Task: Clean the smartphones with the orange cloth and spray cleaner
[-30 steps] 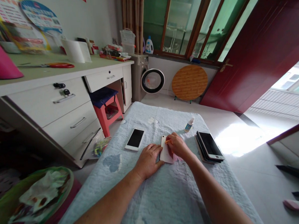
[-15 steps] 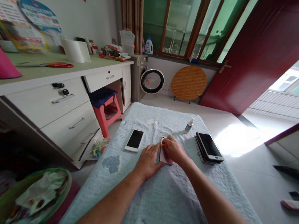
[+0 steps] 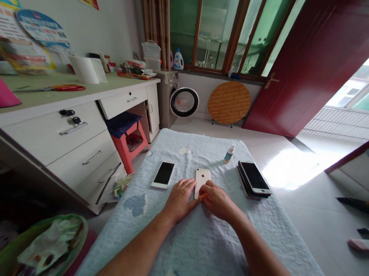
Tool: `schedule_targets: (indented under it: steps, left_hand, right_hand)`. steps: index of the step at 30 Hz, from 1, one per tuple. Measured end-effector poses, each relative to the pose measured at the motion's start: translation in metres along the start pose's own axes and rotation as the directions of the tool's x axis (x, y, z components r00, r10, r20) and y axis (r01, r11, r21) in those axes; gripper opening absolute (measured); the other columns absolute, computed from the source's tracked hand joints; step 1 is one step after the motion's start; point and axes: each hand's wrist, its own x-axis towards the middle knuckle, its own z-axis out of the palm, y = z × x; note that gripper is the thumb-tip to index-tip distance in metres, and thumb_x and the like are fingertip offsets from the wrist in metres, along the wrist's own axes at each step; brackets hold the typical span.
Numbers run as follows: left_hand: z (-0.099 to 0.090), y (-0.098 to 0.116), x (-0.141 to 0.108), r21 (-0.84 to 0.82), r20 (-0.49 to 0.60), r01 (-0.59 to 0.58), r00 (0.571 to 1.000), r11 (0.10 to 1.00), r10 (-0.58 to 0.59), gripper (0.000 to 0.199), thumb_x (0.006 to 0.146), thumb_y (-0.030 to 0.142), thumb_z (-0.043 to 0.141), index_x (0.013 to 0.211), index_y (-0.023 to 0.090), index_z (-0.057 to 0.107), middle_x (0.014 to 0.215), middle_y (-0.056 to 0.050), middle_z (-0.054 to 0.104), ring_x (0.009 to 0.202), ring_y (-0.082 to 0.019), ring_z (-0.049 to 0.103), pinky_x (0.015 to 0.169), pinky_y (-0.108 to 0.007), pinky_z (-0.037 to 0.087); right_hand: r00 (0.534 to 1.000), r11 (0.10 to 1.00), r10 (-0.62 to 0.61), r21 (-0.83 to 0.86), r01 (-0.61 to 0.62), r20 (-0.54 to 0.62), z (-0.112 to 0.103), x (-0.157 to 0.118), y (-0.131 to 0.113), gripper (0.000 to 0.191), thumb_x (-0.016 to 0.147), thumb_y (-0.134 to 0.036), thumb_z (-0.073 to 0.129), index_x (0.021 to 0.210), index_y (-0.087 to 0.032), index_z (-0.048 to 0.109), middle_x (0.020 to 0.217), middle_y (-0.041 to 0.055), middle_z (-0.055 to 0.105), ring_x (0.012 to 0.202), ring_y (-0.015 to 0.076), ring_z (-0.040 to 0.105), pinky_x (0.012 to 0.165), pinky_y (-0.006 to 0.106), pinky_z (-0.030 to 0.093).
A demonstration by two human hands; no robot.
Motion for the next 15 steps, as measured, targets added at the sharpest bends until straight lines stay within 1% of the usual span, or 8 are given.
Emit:
schedule_targets:
  steps: [3,7,10,15]
  left_hand:
    - [-0.001,0.000,0.000,-0.001,0.021,-0.007,1.000,1.000,0.007,0.054,0.079,0.043,0.066,0.127,0.021,0.053,0.133,-0.010,0.056,0.125,-0.029,0.047,0.107,-0.048,0.035]
    - [-0.004,0.002,0.000,-0.006,0.037,0.007,0.999,1.000,-0.007,0.055,0.078,0.041,0.067,0.127,0.019,0.054,0.133,-0.011,0.056,0.125,-0.029,0.046,0.107,-0.048,0.035]
    - [-0.005,0.004,0.001,-0.017,0.039,0.010,0.999,1.000,-0.009,0.055,0.078,0.040,0.067,0.127,0.020,0.053,0.132,-0.010,0.057,0.124,-0.029,0.047,0.106,-0.047,0.036]
    - [-0.005,0.004,0.001,-0.007,0.047,0.008,0.999,1.000,-0.008,0.050,0.078,0.038,0.067,0.125,0.022,0.056,0.132,-0.009,0.057,0.124,-0.030,0.047,0.106,-0.049,0.036]
  right_hand:
    - [0.997,0.999,0.037,0.006,-0.037,-0.075,0.004,0.005,0.007,0.016,0.082,-0.011,0.047,0.087,-0.018,0.061,0.094,0.0032,0.055,0.074,0.0111,0.054,0.068,0.021,0.037]
    - [0.984,0.996,0.090,0.015,-0.089,-0.157,0.007,0.009,0.018,0.016,0.083,-0.013,0.049,0.090,-0.018,0.062,0.091,0.0030,0.055,0.075,0.0118,0.054,0.069,0.021,0.038]
    - [0.973,0.993,0.115,0.011,-0.115,-0.199,0.007,0.011,0.024,0.017,0.084,-0.014,0.049,0.089,-0.018,0.064,0.090,0.0028,0.055,0.076,0.0122,0.054,0.070,0.021,0.038]
    - [0.950,0.985,0.168,0.012,-0.171,-0.262,0.006,0.011,0.027,0.016,0.084,-0.017,0.049,0.084,-0.019,0.065,0.087,0.0029,0.058,0.078,0.0131,0.055,0.071,0.022,0.038]
